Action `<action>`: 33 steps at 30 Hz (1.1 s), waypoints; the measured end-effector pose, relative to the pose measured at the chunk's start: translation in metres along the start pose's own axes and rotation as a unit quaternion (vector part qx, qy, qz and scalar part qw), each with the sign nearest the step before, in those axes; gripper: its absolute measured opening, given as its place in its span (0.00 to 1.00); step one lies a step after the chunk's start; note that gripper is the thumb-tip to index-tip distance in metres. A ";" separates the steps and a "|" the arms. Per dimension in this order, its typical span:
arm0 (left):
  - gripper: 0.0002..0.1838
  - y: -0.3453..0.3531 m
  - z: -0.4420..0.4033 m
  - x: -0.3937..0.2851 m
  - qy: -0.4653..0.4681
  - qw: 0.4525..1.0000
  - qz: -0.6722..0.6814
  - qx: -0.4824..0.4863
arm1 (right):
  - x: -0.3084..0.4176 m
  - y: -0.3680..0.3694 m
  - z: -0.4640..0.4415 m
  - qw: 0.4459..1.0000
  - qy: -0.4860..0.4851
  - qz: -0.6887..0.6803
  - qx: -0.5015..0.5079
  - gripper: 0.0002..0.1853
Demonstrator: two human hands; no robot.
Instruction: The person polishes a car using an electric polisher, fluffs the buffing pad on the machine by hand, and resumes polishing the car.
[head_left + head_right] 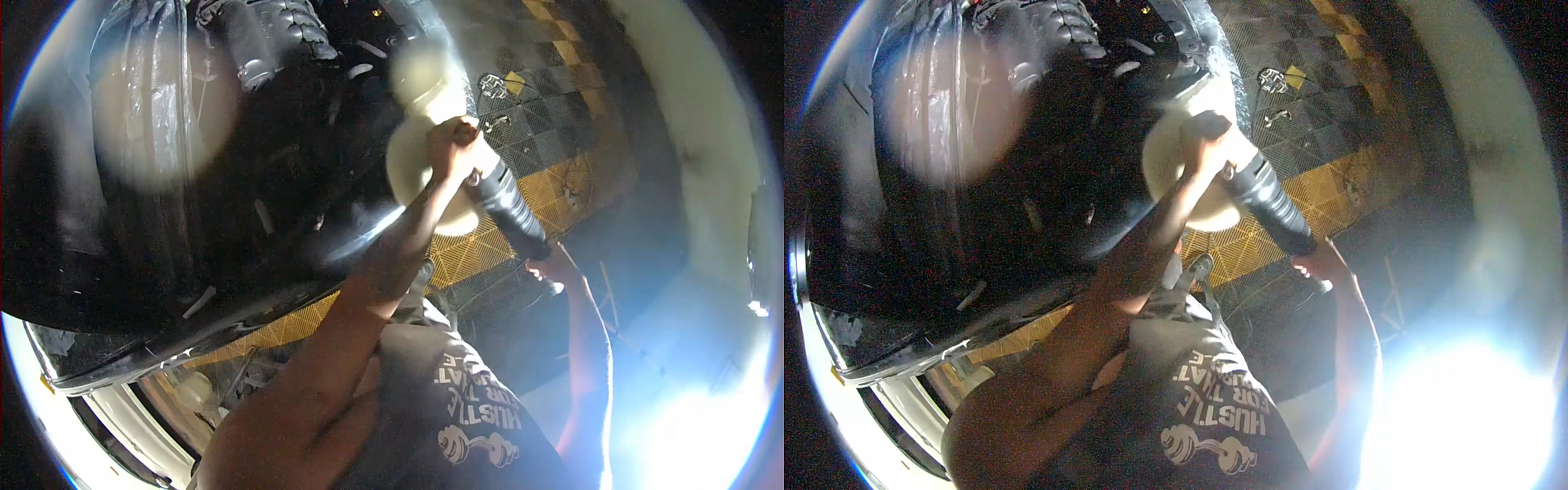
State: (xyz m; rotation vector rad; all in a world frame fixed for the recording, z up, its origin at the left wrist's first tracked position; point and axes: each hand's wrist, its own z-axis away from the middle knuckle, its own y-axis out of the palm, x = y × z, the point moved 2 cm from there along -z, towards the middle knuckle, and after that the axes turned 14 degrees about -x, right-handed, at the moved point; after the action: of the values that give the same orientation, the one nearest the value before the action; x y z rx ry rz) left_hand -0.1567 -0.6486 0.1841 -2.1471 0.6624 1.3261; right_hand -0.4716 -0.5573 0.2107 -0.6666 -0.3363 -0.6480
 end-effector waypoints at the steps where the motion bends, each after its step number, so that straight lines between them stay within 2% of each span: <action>1: 0.08 0.005 -0.008 0.003 0.007 1.000 0.008 0.022 | 0.005 -0.001 -0.002 0.999 0.014 -0.027 -0.012 0.10; 3: 0.07 0.004 -0.010 0.001 0.008 0.999 -0.011 0.037 | 0.008 0.002 0.004 0.999 0.027 0.008 -0.028 0.10; 5: 0.08 -0.010 -0.003 -0.004 -0.012 1.000 0.010 0.019 | 0.009 0.007 0.017 0.996 0.031 -0.078 -0.011 0.13; 6: 0.08 -0.026 0.005 -0.010 -0.009 1.000 0.021 0.002 | 0.009 0.011 0.025 0.996 0.031 -0.078 -0.007 0.13; 8: 0.10 -0.060 0.020 -0.025 -0.004 0.999 0.042 -0.032 | 0.008 0.021 0.042 0.991 0.009 0.131 0.000 0.17; 9: 0.10 -0.085 0.023 -0.032 0.034 0.999 0.003 0.013 | 0.006 0.030 0.051 0.981 -0.008 0.195 0.000 0.17; 11: 0.12 -0.136 0.027 -0.048 0.118 0.986 -0.066 0.095 | 0.008 0.057 0.069 0.976 -0.055 0.211 0.000 0.16; 13: 0.15 -0.182 0.033 -0.070 -0.049 0.994 -0.025 0.094 | 0.010 0.090 0.085 0.981 -0.096 0.169 0.013 0.16; 14: 0.15 -0.202 0.039 -0.072 -0.128 0.984 0.042 0.112 | 0.011 0.107 0.093 0.982 -0.116 0.149 0.022 0.16; 15: 0.14 -0.218 0.049 -0.063 -0.186 0.967 0.169 0.049 | 0.013 0.123 0.100 0.982 -0.131 0.129 0.031 0.16; 16: 0.13 -0.233 0.043 -0.076 -0.202 0.974 0.074 0.065 | 0.015 0.135 0.104 0.982 -0.145 0.114 0.038 0.16; 17: 0.12 -0.243 0.040 -0.076 -0.114 0.987 0.077 0.086 | 0.016 0.145 0.107 0.981 -0.156 0.102 0.045 0.16; 19: 0.12 -0.251 0.037 -0.082 -0.142 0.984 0.068 0.084 | 0.016 0.155 0.111 0.982 -0.156 0.093 0.054 0.17; 20: 0.12 -0.249 0.036 -0.086 -0.095 0.992 0.046 0.075 | 0.017 0.158 0.111 0.982 -0.155 0.090 0.057 0.17; 21: 0.12 -0.244 0.036 -0.084 -0.094 0.992 0.047 0.077 | 0.016 0.158 0.112 0.982 -0.155 0.088 0.056 0.17; 23: 0.12 -0.230 0.036 -0.076 -0.071 0.991 0.061 0.091 | 0.014 0.154 0.113 0.981 -0.193 -0.001 -0.006 0.15; 24: 0.13 -0.219 0.033 -0.069 -0.075 0.989 0.061 0.109 | 0.002 0.153 0.107 0.978 -0.198 0.057 -0.021 0.18; 25: 0.13 -0.202 0.033 -0.068 -0.103 0.985 0.080 0.116 | 0.022 0.138 0.118 0.983 -0.148 0.086 -0.073 0.20; 27: 0.13 -0.163 0.036 -0.053 -0.101 0.983 0.116 0.102 | 0.006 0.134 0.109 0.986 -0.109 0.090 -0.093 0.22; 28: 0.13 -0.140 0.033 -0.041 -0.061 0.990 0.057 0.111 | -0.005 0.133 0.102 0.987 -0.084 0.091 -0.099 0.23; 29: 0.11 -0.116 0.033 -0.034 -0.031 0.993 0.044 0.107 | -0.031 0.141 0.082 1.000 -0.011 0.007 -0.016 0.28; 31: 0.10 -0.088 0.025 -0.054 -0.072 0.983 -0.028 0.166 | -0.039 0.146 0.077 0.996 0.027 -0.043 -0.068 0.18; 33: 0.09 -0.070 0.030 -0.049 -0.091 0.979 -0.076 0.168 | -0.046 0.155 0.075 0.978 0.025 -0.206 -0.006 0.14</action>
State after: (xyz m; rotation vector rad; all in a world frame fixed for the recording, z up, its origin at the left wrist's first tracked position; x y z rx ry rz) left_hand -0.1499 -0.5706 0.2296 -1.7465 0.5876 1.2147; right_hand -0.4123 -0.3943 0.1723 -0.5949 -0.4280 -1.0617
